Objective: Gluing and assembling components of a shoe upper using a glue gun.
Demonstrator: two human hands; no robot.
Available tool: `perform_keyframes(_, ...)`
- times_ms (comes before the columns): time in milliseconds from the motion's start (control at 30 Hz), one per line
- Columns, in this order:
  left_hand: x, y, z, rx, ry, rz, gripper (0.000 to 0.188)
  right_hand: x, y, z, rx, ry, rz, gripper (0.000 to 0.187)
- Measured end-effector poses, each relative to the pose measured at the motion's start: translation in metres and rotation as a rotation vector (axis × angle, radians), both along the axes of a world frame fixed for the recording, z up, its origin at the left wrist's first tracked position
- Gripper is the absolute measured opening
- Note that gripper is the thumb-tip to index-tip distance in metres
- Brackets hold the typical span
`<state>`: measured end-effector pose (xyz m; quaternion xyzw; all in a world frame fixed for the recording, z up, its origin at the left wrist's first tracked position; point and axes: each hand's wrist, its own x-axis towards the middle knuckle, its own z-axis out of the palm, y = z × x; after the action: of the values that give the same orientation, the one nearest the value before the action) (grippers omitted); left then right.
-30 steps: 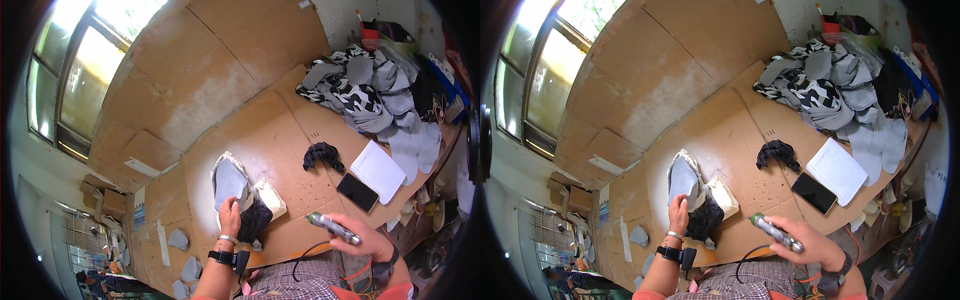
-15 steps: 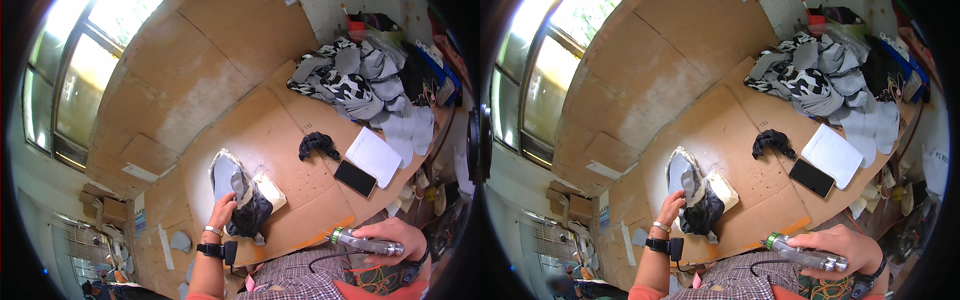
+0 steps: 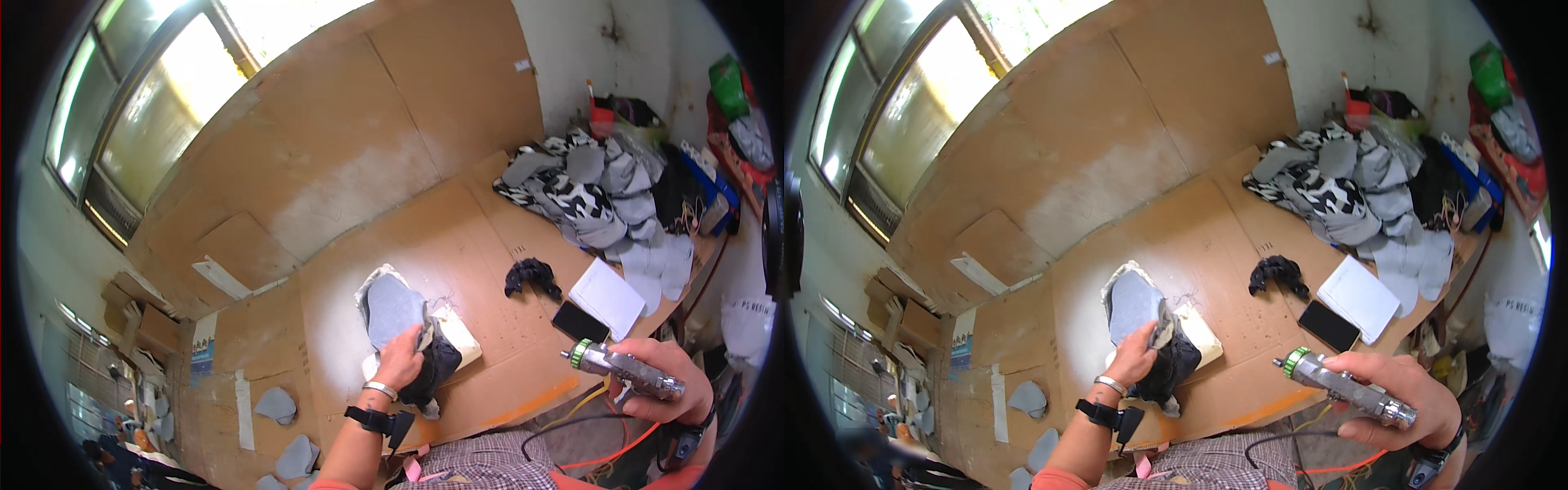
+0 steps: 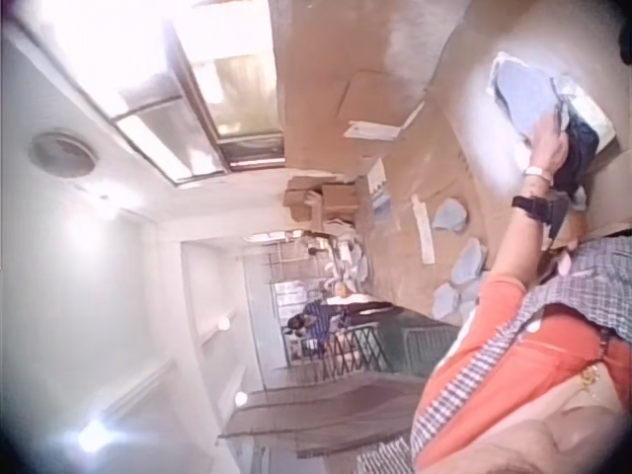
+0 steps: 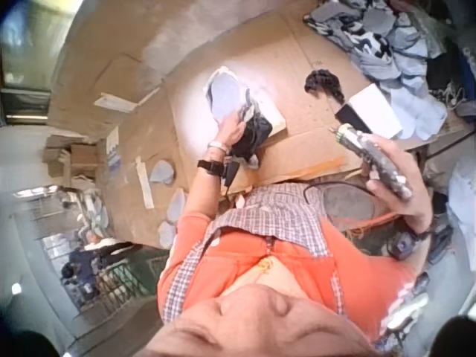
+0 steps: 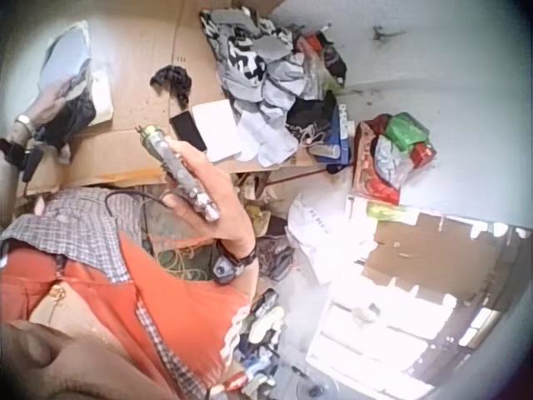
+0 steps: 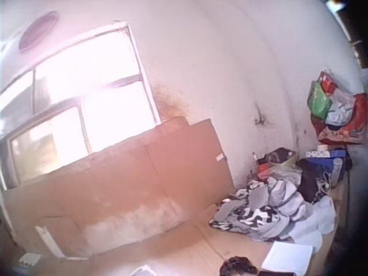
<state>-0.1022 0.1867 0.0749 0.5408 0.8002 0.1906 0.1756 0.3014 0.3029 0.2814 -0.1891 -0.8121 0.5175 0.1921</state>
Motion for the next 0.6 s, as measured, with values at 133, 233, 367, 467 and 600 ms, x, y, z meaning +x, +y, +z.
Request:
perform_keyframes(133,0.008,-0.005,-0.003,0.031,0.102,-0.054,0.055,-0.036,-0.010,0.030,0.063,-0.138,0.053,0.062)
perform_keyframes(233,0.009,-0.009,-0.005,-0.004,0.154,-0.046,0.056,-0.055,-0.015,0.047,0.168,-0.188,0.026,0.059)
perform_keyframes(367,0.009,-0.015,-0.007,0.012,0.188,-0.054,0.056,-0.071,-0.024,0.062,0.170,-0.243,0.049,0.055)
perform_keyframes(467,0.010,-0.020,-0.006,0.040,0.233,-0.059,0.056,-0.084,-0.029,0.065,0.131,-0.235,0.048,0.054)
perform_keyframes(600,0.010,-0.029,-0.003,0.097,0.228,-0.066,0.052,-0.105,-0.033,0.068,0.119,-0.206,0.037,0.052)
